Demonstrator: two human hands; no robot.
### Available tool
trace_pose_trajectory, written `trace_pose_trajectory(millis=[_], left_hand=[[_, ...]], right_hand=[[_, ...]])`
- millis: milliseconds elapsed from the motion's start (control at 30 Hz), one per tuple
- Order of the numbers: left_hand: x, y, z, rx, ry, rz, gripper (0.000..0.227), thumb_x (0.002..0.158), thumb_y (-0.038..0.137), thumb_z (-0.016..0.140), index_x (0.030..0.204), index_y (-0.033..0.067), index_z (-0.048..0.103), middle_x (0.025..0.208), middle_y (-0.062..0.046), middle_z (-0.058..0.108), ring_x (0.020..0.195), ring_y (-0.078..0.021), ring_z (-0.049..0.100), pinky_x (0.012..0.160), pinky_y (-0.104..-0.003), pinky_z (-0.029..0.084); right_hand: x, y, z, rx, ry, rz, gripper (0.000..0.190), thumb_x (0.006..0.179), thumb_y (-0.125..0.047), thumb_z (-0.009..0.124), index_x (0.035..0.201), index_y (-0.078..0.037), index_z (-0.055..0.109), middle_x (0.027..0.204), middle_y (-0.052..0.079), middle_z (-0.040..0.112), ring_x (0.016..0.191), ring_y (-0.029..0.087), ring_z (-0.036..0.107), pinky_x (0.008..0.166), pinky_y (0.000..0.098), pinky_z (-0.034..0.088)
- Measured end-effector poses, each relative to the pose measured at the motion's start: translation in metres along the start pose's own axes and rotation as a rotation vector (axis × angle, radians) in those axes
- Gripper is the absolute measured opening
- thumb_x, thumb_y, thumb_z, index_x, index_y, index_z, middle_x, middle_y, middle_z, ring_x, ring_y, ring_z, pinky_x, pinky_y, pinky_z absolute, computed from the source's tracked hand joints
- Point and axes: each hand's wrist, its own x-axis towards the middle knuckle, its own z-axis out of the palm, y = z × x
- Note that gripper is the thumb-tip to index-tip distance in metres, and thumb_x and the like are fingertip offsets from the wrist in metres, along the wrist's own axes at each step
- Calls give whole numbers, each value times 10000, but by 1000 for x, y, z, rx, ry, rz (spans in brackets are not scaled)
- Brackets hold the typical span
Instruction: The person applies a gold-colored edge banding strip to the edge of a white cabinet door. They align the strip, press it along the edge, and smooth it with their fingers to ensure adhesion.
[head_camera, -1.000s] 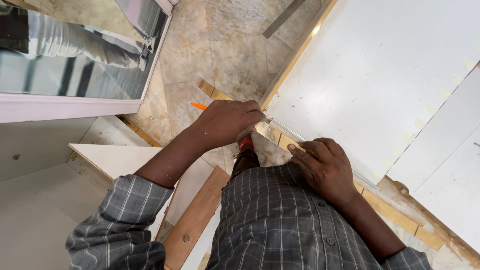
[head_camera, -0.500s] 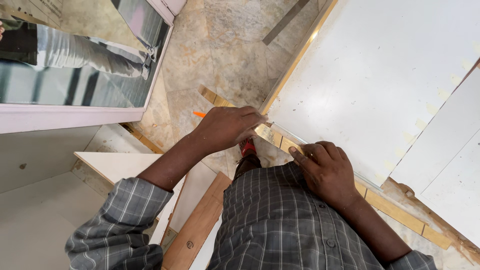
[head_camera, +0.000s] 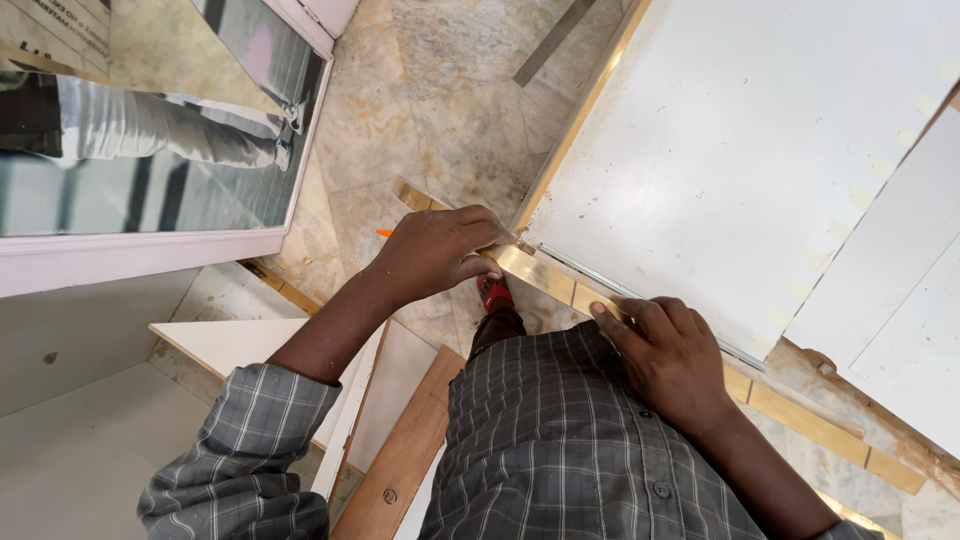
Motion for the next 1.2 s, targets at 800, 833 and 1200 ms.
trace_pose_trajectory(millis=[800, 833, 1200], left_hand=[[8, 12, -2, -23, -65, -11, 357, 815, 386, 800, 1121, 214, 741, 1052, 78, 714, 866, -148, 716, 658, -340, 550], [9, 13, -3, 1, -61, 9, 340, 822, 371, 801, 1116, 210, 743, 1042, 73, 710, 872, -152, 712, 656, -346, 548], [11, 25, -11, 211, -30, 171, 236, 857, 310, 781, 987, 140, 684, 984, -10, 666, 908, -217, 708, 677, -393, 549]], right_hand=[[-61, 14, -31, -10, -73, 253, 400, 857, -190, 755, 1250, -261, 731, 1137, -25, 698, 1022, 203, 637, 822, 355, 531], [-59, 14, -32, 3, -73, 267, 385, 851, -211, 765, 1231, -255, 732, 1139, -23, 698, 1032, 208, 638, 832, 360, 532], [42, -23, -2, 193, 63, -88, 399, 852, -273, 791, 1208, -104, 726, 1270, 66, 658, 1058, 235, 633, 846, 381, 547]])
